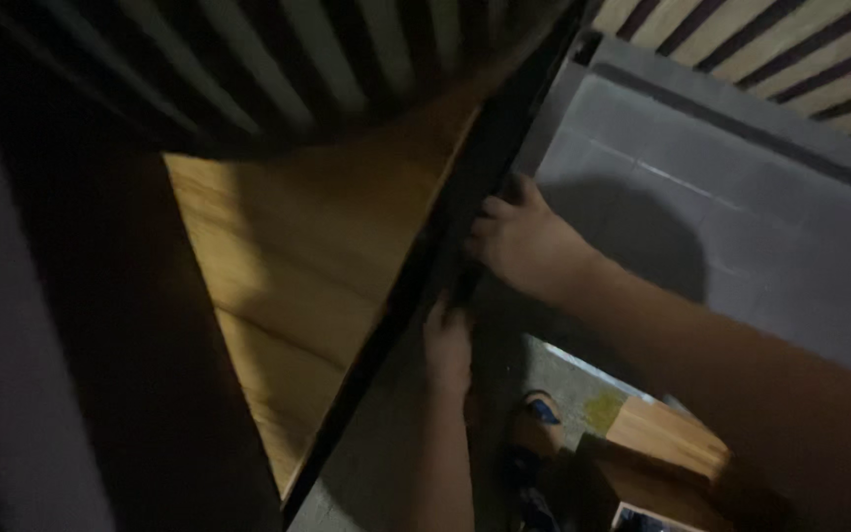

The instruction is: The person assembles a small wooden drawer unit by attaching corner pieces and stacking drawer components. They place the assembled unit on a shelf and open the drawers to check the fit.

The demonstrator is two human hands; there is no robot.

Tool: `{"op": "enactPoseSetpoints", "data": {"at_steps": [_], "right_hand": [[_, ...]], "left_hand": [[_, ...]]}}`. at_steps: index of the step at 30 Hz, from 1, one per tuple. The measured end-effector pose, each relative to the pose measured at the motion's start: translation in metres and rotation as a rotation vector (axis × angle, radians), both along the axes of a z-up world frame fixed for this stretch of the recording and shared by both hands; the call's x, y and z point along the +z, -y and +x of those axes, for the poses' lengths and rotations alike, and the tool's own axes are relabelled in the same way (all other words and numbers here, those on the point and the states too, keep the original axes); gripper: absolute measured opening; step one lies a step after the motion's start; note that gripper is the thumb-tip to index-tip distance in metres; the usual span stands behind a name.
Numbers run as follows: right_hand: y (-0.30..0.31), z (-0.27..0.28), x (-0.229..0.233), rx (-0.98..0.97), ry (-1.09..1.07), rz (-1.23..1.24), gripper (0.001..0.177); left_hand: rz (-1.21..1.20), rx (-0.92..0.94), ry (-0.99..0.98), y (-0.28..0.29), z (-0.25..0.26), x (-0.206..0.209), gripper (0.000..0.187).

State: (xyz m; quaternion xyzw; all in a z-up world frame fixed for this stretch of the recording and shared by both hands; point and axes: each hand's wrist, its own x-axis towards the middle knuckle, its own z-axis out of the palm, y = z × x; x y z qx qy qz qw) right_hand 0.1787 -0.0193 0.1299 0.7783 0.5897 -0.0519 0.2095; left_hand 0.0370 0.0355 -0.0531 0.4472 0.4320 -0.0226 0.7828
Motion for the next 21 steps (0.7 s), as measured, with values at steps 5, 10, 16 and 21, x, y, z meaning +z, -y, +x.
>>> {"op": "enactPoseSetpoints", "data": {"at_steps": [5, 10, 16, 21], "right_hand": [[0.0, -0.003, 0.0, -0.012, 0.006, -0.101, 0.039], [0.0, -0.001, -0.005, 0.039, 0.03, 0.039, 0.043], [-0.002, 0.004, -0.001, 0.01, -0.009, -0.123, 0.038], [0.01, 0.003, 0.003, 0.042, -0.01, 0.011, 0.043]], "left_hand": [[-0.303, 0.304, 0.292, 0.013, -0.01, -0.022, 0.068], [-0.289, 0.26, 0.397, 0.017, -0.014, -0.034, 0.069], [-0.158, 0.2, 0.342, 0.015, -0.011, -0.031, 0.066], [-0.332, 0.299, 0.393, 0.019, -0.004, -0.028, 0.064]]}}
